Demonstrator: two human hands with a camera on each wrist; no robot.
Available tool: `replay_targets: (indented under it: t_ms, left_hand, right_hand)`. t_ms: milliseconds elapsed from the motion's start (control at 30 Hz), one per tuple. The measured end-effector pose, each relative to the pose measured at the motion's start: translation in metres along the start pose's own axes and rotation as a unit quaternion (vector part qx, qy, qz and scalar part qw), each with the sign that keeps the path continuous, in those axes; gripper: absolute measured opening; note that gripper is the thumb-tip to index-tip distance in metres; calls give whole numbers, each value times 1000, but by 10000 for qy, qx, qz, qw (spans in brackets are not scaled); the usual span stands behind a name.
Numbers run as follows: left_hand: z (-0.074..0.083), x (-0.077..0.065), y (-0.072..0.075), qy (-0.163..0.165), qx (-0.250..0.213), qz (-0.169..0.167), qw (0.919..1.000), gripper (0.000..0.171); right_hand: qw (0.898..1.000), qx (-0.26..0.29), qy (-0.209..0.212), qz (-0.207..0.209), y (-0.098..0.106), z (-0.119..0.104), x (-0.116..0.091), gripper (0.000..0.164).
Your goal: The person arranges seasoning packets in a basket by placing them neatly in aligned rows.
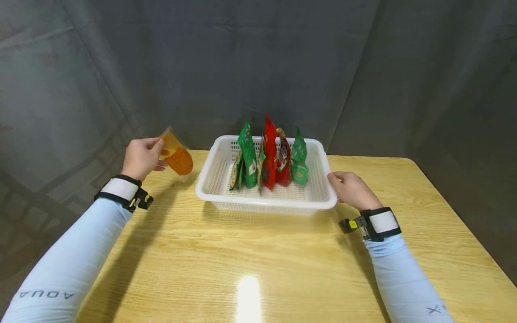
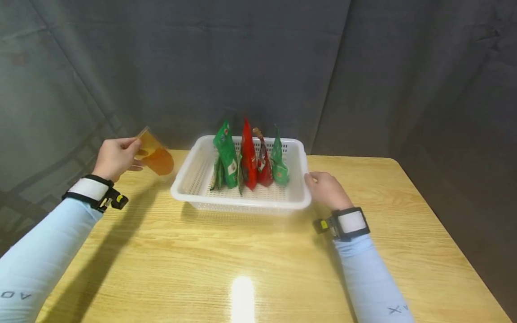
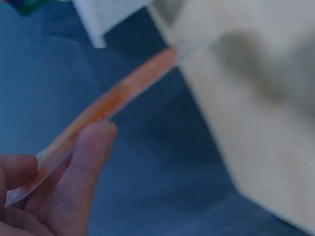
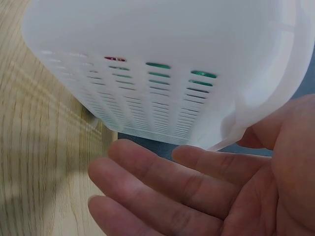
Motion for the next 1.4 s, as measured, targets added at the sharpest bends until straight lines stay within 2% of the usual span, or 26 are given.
replay_targets:
  t_ms: [133, 233, 400, 533, 667, 833, 1033, 1267, 1400]
  left_hand:
    - [39, 1, 5, -329, 279, 213, 9988, 46]
    - [66, 2, 2, -538, 454, 182, 9974, 43]
    - [101, 3, -14, -863, 550, 10, 9947, 41]
    - [117, 7, -33, -908, 654, -284, 9933, 40]
    - [119, 12, -54, -735, 869, -617, 9916, 38]
    - [111, 17, -73, -605, 1178, -833, 9877, 36]
    - [97, 19, -89, -478, 1565, -1101, 9804, 31]
    - [87, 18, -104, -516, 1979, -1321, 9699, 32]
    - [81, 17, -110, -336, 1994, -1729, 9640, 34]
  right_hand:
    - [10000, 12, -32, 18, 1, 0, -1, 58]
    - [10000, -5, -64, 37, 1, 1, -2, 58]
    - [9999, -93, -38, 95, 1, 1, -1, 58]
    - [9997, -169, -59, 168, 0, -2, 0, 56]
    - [9995, -240, -48, 190, -3, -4, 1, 54]
    - [9996, -232, -17, 172, -6, -9, 2, 56]
    - [9996, -201, -77, 158, -8, -14, 0, 57]
    - [9997, -149, -69, 166, -9, -18, -3, 57]
    - [9998, -105, -65, 132, -11, -19, -2, 57]
Point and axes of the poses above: each hand's wrist, its own x-axis towards the middle knuckle, its own y-axis out of the back of the hand, z = x × y, the point moved 4 cm from there along x, towards the middle knuckle, and after that the axes turned 2 degrees about z, right-handed, at the moved point
